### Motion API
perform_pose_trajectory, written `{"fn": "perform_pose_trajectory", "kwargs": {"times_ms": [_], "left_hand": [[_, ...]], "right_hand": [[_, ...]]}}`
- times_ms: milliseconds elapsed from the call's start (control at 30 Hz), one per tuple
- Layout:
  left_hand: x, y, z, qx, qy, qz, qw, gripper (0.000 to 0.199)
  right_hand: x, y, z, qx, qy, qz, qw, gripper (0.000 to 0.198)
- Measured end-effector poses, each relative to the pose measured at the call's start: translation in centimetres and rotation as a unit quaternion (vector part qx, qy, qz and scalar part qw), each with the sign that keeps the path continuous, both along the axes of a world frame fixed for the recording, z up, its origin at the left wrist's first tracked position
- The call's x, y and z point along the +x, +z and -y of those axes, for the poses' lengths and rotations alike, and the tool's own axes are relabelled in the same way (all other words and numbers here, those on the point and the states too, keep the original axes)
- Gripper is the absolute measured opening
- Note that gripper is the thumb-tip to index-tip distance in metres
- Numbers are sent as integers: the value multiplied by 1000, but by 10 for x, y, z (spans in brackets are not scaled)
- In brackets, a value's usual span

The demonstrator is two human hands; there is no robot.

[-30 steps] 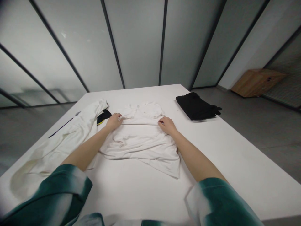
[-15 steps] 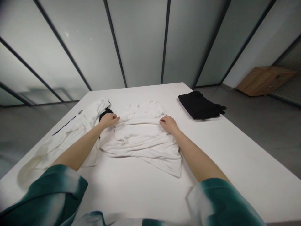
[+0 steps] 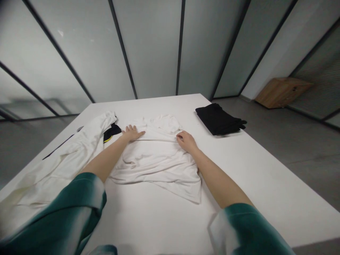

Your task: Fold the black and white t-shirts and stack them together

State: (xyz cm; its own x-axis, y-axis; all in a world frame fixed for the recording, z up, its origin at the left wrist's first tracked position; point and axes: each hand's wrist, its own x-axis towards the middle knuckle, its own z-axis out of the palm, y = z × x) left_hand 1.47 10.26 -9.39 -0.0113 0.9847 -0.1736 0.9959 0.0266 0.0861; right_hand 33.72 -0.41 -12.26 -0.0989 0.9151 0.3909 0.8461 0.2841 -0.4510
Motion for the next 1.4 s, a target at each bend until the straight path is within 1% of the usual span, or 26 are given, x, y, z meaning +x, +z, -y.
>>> {"fn": "perform_pose_trajectory", "kwargs": {"times_ms": [67,133,200,233,300,367,467,533,633,733,800,833,900,967,1000,1033,1067,1133,1233,1300,1400], "left_hand": [[-1,1,2,21,-16,6,1000,95],[-2,4,7,74,-51,0,996,85],[-1,9,16,127,-85,-13,988,70],[1,12,22,138,-96,-19,986,63],[7,18,33,123,-104,-32,986,54],[15,21,45,92,-103,-42,990,53],[23,22,58,66,-96,-54,992,59],[25,21,60,54,-95,-54,993,63],[25,20,47,40,-89,-42,994,69],[25,20,17,16,-82,-24,996,73],[25,21,-3,2,-79,4,997,74],[24,22,-10,14,-74,24,997,73],[18,23,-14,71,-72,64,993,69],[8,23,-4,117,-106,86,984,63],[1,21,6,114,-133,83,981,63],[-6,19,18,95,-158,72,980,64],[-13,15,31,69,-174,55,981,68],[-24,6,57,30,-175,17,984,77],[-31,-8,86,14,-162,-21,987,83],[-30,-13,96,21,-154,-34,987,83],[-25,-14,95,32,-141,-43,989,83]], "right_hand": [[4,3,-4,37,-30,-31,998,23],[8,7,-12,57,-59,-34,996,27],[8,10,-21,40,-56,-4,998,33],[7,12,-26,21,-41,22,999,38],[0,15,-33,-25,-4,92,995,49],[-10,18,-37,-64,21,167,984,54],[-27,22,-37,-104,10,247,963,54],[-37,24,-38,-114,-15,261,958,55],[-47,22,-48,-122,-44,249,960,58],[-52,22,-71,-147,-48,233,960,61],[-53,25,-90,-172,-42,213,961,63],[-52,28,-98,-169,-42,196,965,63],[-47,36,-106,-126,-42,160,978,61],[-41,44,-98,-68,-24,145,987,57],[-38,46,-88,-56,-9,152,987,56],[-36,47,-74,-60,7,165,984,55],[-34,46,-58,-76,18,183,980,57],[-35,39,-21,-124,16,214,969,64],[-42,23,25,-199,-24,239,950,78],[-46,15,40,-231,-35,247,941,82],[-47,12,40,-244,-30,254,935,83]]}}
